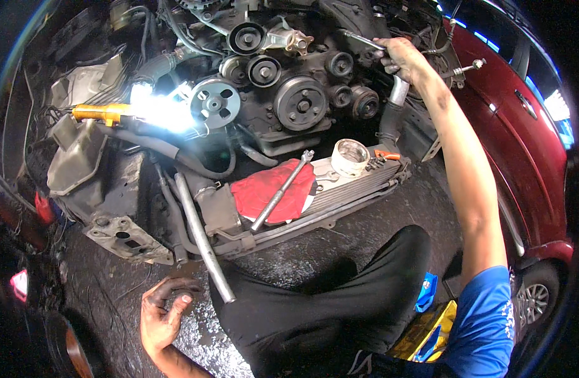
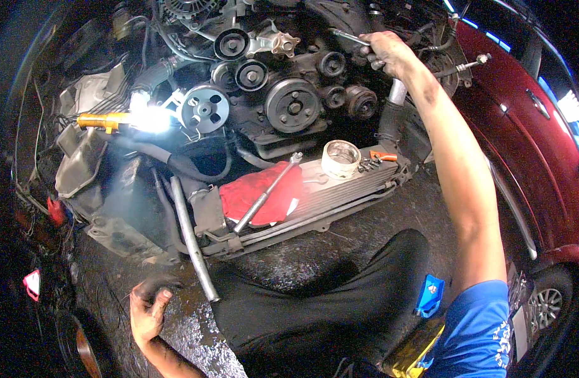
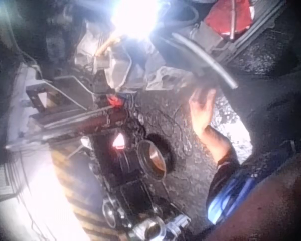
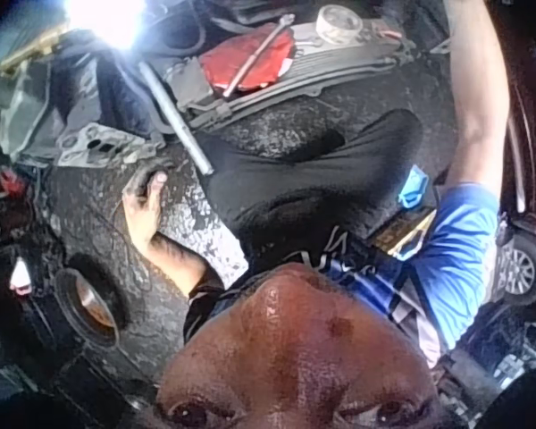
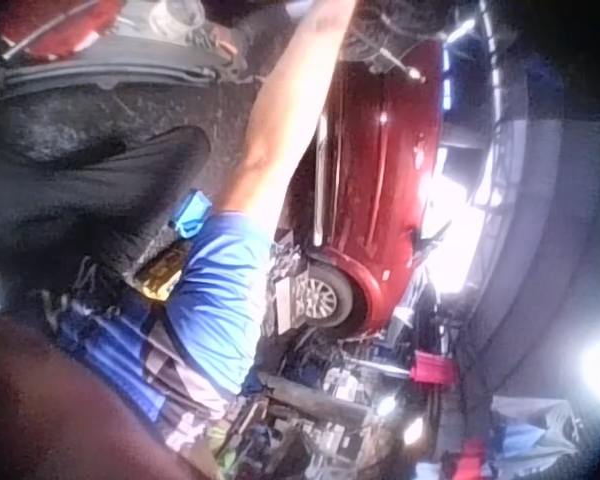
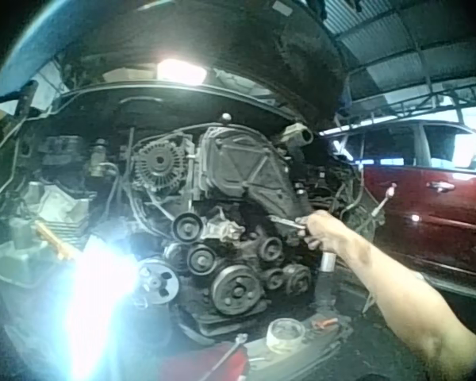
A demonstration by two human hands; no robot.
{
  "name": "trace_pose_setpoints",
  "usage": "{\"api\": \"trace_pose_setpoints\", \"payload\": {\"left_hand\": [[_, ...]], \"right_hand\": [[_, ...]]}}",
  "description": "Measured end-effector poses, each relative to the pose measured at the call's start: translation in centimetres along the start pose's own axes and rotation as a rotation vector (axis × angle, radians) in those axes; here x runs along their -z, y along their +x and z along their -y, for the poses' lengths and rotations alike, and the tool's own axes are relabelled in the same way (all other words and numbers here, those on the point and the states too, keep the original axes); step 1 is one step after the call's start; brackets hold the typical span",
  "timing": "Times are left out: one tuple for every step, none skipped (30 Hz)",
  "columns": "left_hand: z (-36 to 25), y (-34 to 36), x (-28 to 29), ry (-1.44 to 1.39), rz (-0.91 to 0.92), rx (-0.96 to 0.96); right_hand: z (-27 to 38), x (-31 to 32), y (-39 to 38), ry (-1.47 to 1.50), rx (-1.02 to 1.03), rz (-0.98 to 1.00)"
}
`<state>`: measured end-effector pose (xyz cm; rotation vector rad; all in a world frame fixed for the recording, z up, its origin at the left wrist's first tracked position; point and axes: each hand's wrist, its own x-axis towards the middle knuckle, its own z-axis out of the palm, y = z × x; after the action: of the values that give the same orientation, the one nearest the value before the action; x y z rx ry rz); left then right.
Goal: The person handles bolts and a metal component on a car engine by hand and using a wrench while using a portable lamp.
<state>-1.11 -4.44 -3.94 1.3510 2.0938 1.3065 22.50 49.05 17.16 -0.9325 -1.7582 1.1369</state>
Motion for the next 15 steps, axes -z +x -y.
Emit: {"api": "trace_pose_setpoints", "payload": {"left_hand": [[0.3,-0.2,-0.1,0.004,-0.005,0.006],[0.5,-0.4,-0.4,-0.037,0.01,0.014],[0.7,-0.7,-0.7,-0.078,0.024,0.023],[0.9,-1.0,-1.1,-0.138,0.028,0.04],[1.2,-1.1,-1.3,-0.151,0.03,0.034],[1.4,-1.3,-1.4,-0.172,0.052,0.042],[1.5,-1.5,-1.4,-0.193,0.073,0.048],[1.5,-1.5,-1.4,-0.173,0.07,0.058],[1.6,-1.6,-1.5,-0.174,0.066,0.061],[1.7,-1.6,-1.5,-0.175,0.062,0.066],[1.7,-1.6,-1.6,-0.176,0.056,0.072],[1.7,-1.7,-1.7,-0.176,0.051,0.075],[1.6,-1.7,-1.9,-0.216,0.068,0.074],[1.6,-1.7,-2.1,-0.26,0.092,0.067],[1.6,-1.7,-2.1,-0.264,0.095,0.065]], "right_hand": [[0.1,-0.6,-0.2,0.004,-0.001,0.008],[0.2,-0.3,-0.1,-0.064,0.012,-0.002],[0.2,-0.1,-0.1,-0.132,0.025,-0.012],[0.1,0.2,-0.1,-0.472,0.124,-0.078],[-0.9,0.7,-0.1,-1.071,0.665,-0.371],[-1.4,0.5,-0.3,-1.193,0.817,-0.426],[-1.7,0.4,-0.4,-1.312,0.971,-0.483],[-1.6,0.1,-0.7,-1.309,0.975,-0.478],[-1.4,-0.2,-0.9,-1.193,0.91,-0.411],[-1.2,-0.4,-1.1,-1.078,0.844,-0.345],[-0.8,-0.8,-1.4,-1.075,0.849,-0.34],[-0.5,-1.2,-1.6,-1.0,0.717,-0.397],[-0.2,-1.7,-1.9,-0.924,0.585,-0.449],[-0.5,-1.4,-1.8,-0.905,0.664,-0.52],[-0.6,-0.7,-1.4,-0.911,0.664,-0.521]]}}
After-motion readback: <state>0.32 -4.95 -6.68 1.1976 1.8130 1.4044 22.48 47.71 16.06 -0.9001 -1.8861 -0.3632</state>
